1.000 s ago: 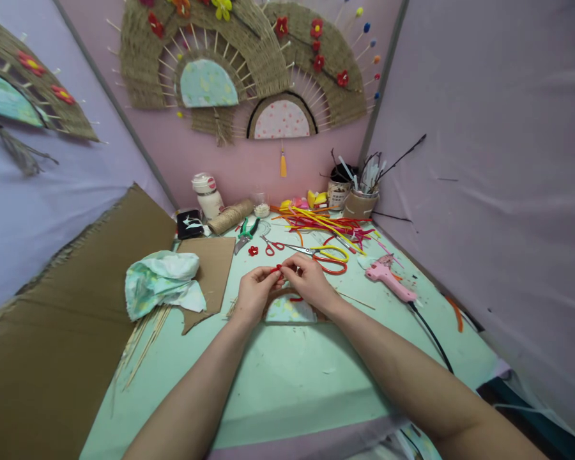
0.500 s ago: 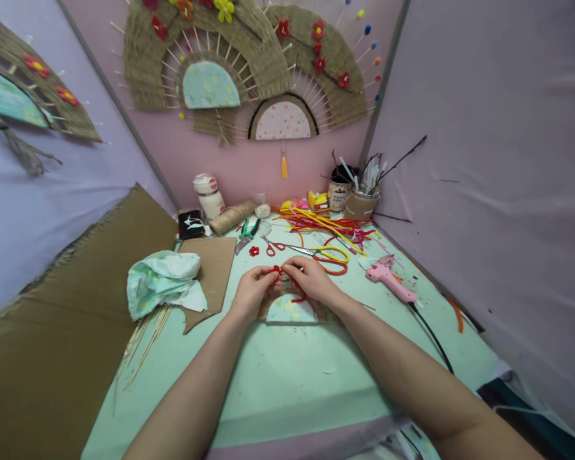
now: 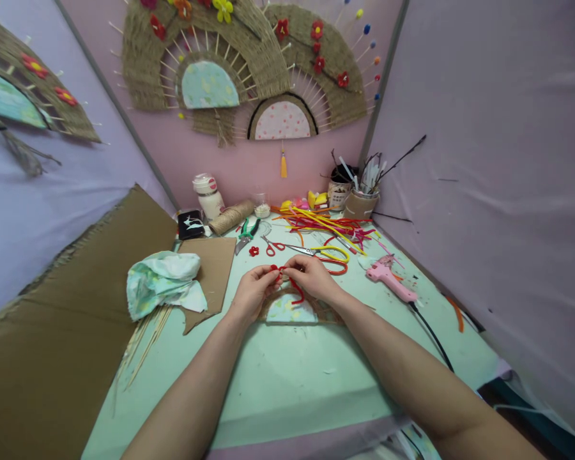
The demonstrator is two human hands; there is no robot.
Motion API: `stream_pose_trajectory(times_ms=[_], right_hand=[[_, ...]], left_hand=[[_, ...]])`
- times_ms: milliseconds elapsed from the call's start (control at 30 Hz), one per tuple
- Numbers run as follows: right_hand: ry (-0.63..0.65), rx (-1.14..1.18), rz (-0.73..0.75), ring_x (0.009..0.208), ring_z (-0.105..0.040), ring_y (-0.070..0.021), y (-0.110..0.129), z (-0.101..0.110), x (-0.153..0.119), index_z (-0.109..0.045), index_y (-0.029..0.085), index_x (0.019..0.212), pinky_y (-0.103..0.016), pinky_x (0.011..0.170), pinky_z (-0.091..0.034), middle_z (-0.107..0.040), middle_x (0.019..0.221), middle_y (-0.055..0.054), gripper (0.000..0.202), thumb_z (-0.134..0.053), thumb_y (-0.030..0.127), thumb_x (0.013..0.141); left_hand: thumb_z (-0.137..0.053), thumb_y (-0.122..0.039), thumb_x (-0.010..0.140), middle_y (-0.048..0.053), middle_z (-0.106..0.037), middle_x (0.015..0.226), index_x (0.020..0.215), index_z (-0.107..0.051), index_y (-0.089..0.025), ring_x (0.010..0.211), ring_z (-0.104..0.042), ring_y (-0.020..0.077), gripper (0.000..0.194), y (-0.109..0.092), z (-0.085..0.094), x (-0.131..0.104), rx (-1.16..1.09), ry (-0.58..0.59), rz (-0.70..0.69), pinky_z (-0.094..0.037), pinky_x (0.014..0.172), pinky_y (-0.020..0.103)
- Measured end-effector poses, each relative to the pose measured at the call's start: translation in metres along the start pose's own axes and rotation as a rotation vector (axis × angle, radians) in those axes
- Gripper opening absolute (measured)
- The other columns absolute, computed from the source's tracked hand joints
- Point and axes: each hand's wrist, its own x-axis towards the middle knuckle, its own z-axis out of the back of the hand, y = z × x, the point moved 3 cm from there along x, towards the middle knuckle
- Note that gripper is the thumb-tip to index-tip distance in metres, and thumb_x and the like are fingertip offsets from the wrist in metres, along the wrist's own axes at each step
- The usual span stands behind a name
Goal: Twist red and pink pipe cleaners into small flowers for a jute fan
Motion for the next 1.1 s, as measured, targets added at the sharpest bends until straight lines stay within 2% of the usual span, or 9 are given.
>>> stream_pose_trajectory(times_ms=[267,567,733,833,933,1033,1100], right_hand=[[-0.077,0.190,-0.041,0.064,-0.057,-0.0130,0.002,-0.002,-0.002,-0.063,0.016,0.074,-0.026,0.063,-0.045,-0.064,0.069,-0.001,0.011,-0.057,0.025,0.075],[-0.130,0.651,-0.298,0.057,-0.053,-0.0100,-0.007,-0.020,-0.007,-0.063,0.016,0.073,-0.023,0.056,-0.044,-0.060,0.062,0.002,0.019,-0.070,0.032,0.066],[-0.115,0.785,-0.417,0.049,-0.047,-0.0073,-0.013,-0.027,-0.009,-0.063,0.017,0.074,-0.020,0.049,-0.039,-0.056,0.058,0.005,0.023,-0.073,0.034,0.063],[-0.098,0.756,-0.423,0.049,-0.046,-0.0072,-0.010,-0.025,-0.009,-0.061,0.017,0.073,-0.021,0.048,-0.038,-0.056,0.061,0.004,0.024,-0.072,0.035,0.063],[-0.085,0.614,-0.388,0.050,-0.045,-0.0069,-0.005,-0.019,-0.008,-0.059,0.016,0.071,-0.020,0.048,-0.035,-0.057,0.063,0.003,0.023,-0.070,0.036,0.066],[-0.053,0.466,-0.319,0.053,-0.046,-0.0081,-0.001,-0.013,-0.007,-0.058,0.016,0.074,-0.021,0.050,-0.036,-0.056,0.064,0.003,0.021,-0.064,0.036,0.072],[-0.082,0.346,-0.210,0.061,-0.051,-0.0106,0.002,-0.008,-0.006,-0.057,0.018,0.077,-0.023,0.056,-0.040,-0.057,0.070,0.002,0.017,-0.060,0.034,0.075]], left_hand=[[-0.077,-0.024,0.059,0.001,-0.063,0.064,0.073,-0.061,-0.012,0.056,-0.058,0.0077,0.025,0.003,-0.001,0.001,-0.015,-0.008,0.015,-0.050,0.057,0.020],[-0.076,-0.027,0.060,0.003,-0.066,0.069,0.076,-0.061,-0.013,0.056,-0.060,0.0120,0.026,0.010,0.001,0.000,-0.011,-0.030,0.025,-0.053,0.059,0.029],[-0.075,-0.031,0.060,0.000,-0.063,0.063,0.076,-0.064,-0.015,0.050,-0.053,0.0092,0.025,0.010,0.005,0.004,0.108,-0.091,-0.058,-0.045,0.051,0.023],[-0.074,-0.032,0.061,0.000,-0.064,0.063,0.075,-0.066,-0.015,0.052,-0.052,0.0092,0.024,0.005,0.006,0.003,0.229,-0.144,-0.143,-0.041,0.051,0.021],[-0.073,-0.032,0.061,0.003,-0.066,0.068,0.074,-0.067,-0.014,0.061,-0.057,0.0118,0.022,0.000,0.005,0.003,0.303,-0.167,-0.216,-0.043,0.059,0.023],[-0.072,-0.032,0.062,0.003,-0.066,0.069,0.074,-0.066,-0.014,0.064,-0.057,0.0125,0.023,0.001,0.006,0.003,0.299,-0.162,-0.217,-0.043,0.060,0.023],[-0.072,-0.033,0.062,0.002,-0.065,0.068,0.075,-0.065,-0.014,0.061,-0.056,0.0113,0.024,0.003,0.007,0.005,0.246,-0.153,-0.179,-0.041,0.056,0.022]])
